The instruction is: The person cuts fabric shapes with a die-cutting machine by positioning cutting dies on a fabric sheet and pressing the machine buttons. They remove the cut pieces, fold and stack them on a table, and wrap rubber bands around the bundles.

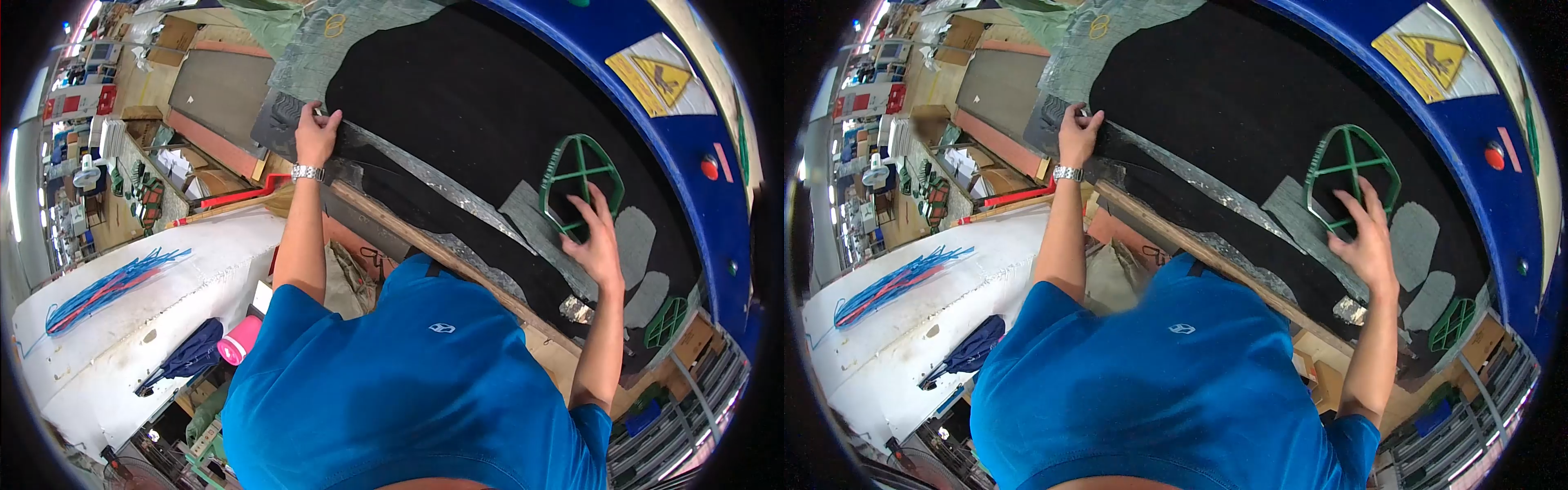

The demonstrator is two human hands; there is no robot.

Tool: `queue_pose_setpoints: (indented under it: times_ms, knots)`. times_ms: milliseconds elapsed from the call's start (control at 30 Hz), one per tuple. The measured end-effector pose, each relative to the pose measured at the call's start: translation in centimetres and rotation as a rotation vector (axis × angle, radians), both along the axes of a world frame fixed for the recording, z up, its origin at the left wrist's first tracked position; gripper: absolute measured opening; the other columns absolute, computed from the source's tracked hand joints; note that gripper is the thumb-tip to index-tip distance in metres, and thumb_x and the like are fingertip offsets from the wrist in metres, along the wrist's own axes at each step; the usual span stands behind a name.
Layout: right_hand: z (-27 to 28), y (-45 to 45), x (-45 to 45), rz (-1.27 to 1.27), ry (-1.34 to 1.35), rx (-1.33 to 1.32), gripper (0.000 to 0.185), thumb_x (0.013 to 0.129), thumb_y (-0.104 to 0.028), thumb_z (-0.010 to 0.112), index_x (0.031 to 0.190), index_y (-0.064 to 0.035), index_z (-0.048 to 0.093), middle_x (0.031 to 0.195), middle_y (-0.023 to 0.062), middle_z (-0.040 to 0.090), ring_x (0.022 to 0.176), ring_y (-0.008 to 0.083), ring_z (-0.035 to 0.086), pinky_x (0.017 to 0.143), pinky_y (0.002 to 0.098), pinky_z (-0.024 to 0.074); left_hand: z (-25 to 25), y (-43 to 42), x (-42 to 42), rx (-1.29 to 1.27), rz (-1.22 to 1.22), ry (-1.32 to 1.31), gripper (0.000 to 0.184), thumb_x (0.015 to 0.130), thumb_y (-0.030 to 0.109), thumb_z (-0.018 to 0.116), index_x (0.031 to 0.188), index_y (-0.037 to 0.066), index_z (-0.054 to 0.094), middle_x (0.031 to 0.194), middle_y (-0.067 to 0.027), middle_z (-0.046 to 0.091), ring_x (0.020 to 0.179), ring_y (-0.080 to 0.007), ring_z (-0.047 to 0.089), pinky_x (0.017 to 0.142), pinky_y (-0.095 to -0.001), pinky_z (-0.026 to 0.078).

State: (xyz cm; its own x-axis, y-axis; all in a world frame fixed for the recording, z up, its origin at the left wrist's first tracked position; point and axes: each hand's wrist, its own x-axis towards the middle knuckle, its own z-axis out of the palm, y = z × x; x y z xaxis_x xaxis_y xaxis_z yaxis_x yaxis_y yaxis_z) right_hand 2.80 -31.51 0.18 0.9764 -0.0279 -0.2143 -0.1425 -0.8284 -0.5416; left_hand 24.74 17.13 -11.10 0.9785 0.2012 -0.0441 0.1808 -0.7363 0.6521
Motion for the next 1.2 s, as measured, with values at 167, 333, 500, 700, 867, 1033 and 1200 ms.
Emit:
queue_pose_setpoints:
  times_ms: [167, 333, 500, 700, 867, 1033, 1200]
  knots:
    - [-1.4, 4.8, 6.2, 0.179, -0.071, -0.037, 0.070, 0.066, -0.008, 0.079, 0.133, -0.0140, 0.061, 0.153, 0.0178, 0.042, 0.132, 0.0385, 0.048, 0.112, 0.0445, 0.0399, -1.4, 1.7, 1.5, -0.140, -0.016, 0.004, 0.050, 0.079, 0.024, 0.086, 0.119, 0.003, 0.065, 0.065, 0.0020, 0.054, 0.060, -0.0116, 0.051, 0.061, -0.0301, 0.045]
    - [-3.0, 6.2, 8.3, 0.186, -0.053, -0.110, 0.071, 0.067, -0.011, 0.080, 0.135, -0.0139, 0.060, 0.153, 0.0174, 0.042, 0.132, 0.0376, 0.048, 0.112, 0.0446, 0.0398, -0.9, 2.7, 1.8, -0.167, -0.092, 0.052, 0.041, 0.081, 0.020, 0.085, 0.114, 0.003, 0.067, 0.066, 0.0017, 0.055, 0.060, -0.0097, 0.050, 0.059, -0.0282, 0.044]
    - [-2.8, 6.0, 6.8, 0.154, -0.200, -0.370, 0.080, 0.069, -0.020, 0.085, 0.143, -0.0150, 0.054, 0.152, 0.0169, 0.043, 0.144, 0.0372, 0.037, 0.121, 0.0559, 0.0270, -1.0, 2.8, 1.6, -0.273, -0.105, 0.046, 0.042, 0.084, 0.020, 0.083, 0.118, 0.004, 0.065, 0.075, -0.0006, 0.063, 0.065, -0.0081, 0.056, 0.062, -0.0262, 0.047]
    - [-4.6, 4.7, 6.2, 0.165, -0.220, -0.294, 0.077, 0.067, -0.023, 0.086, 0.138, -0.0099, 0.058, 0.137, 0.0151, 0.058, 0.138, 0.0331, 0.045, 0.118, 0.0568, 0.0281, -2.7, 3.3, 1.7, -0.468, -0.141, 0.044, 0.044, 0.088, 0.013, 0.079, 0.126, 0.005, 0.059, 0.084, -0.0044, 0.069, 0.070, -0.0084, 0.062, 0.066, -0.0246, 0.050]
    - [-4.5, 6.1, 7.6, 0.191, -0.331, -0.109, 0.068, 0.064, -0.020, 0.085, 0.127, -0.0062, 0.064, 0.125, 0.0138, 0.065, 0.127, 0.0315, 0.055, 0.115, 0.0537, 0.0330, -0.6, 2.3, 1.0, -0.133, -0.191, -0.042, 0.049, 0.087, 0.019, 0.081, 0.130, 0.007, 0.061, 0.087, -0.0037, 0.064, 0.072, -0.0099, 0.059, 0.070, -0.0249, 0.051]
    - [-4.9, 11.3, 12.2, 0.372, -0.369, -0.056, 0.069, 0.062, -0.021, 0.086, 0.126, -0.0066, 0.064, 0.126, 0.0139, 0.064, 0.127, 0.0312, 0.055, 0.116, 0.0531, 0.0311, 2.3, 0.9, 0.6, 0.210, -0.359, -0.174, 0.061, 0.074, 0.033, 0.087, 0.130, 0.019, 0.066, 0.126, -0.0108, 0.057, 0.118, -0.0355, 0.053, 0.098, -0.0463, 0.047]
    - [-6.1, 17.8, 16.9, 0.421, -0.414, -0.023, 0.068, 0.066, -0.024, 0.085, 0.127, -0.0060, 0.063, 0.126, 0.0144, 0.064, 0.126, 0.0310, 0.055, 0.116, 0.0532, 0.0310, 2.6, 0.3, 0.8, 0.247, -0.437, -0.130, 0.065, 0.072, 0.040, 0.087, 0.131, 0.023, 0.067, 0.130, -0.0050, 0.056, 0.120, -0.0330, 0.051, 0.097, -0.0510, 0.046]
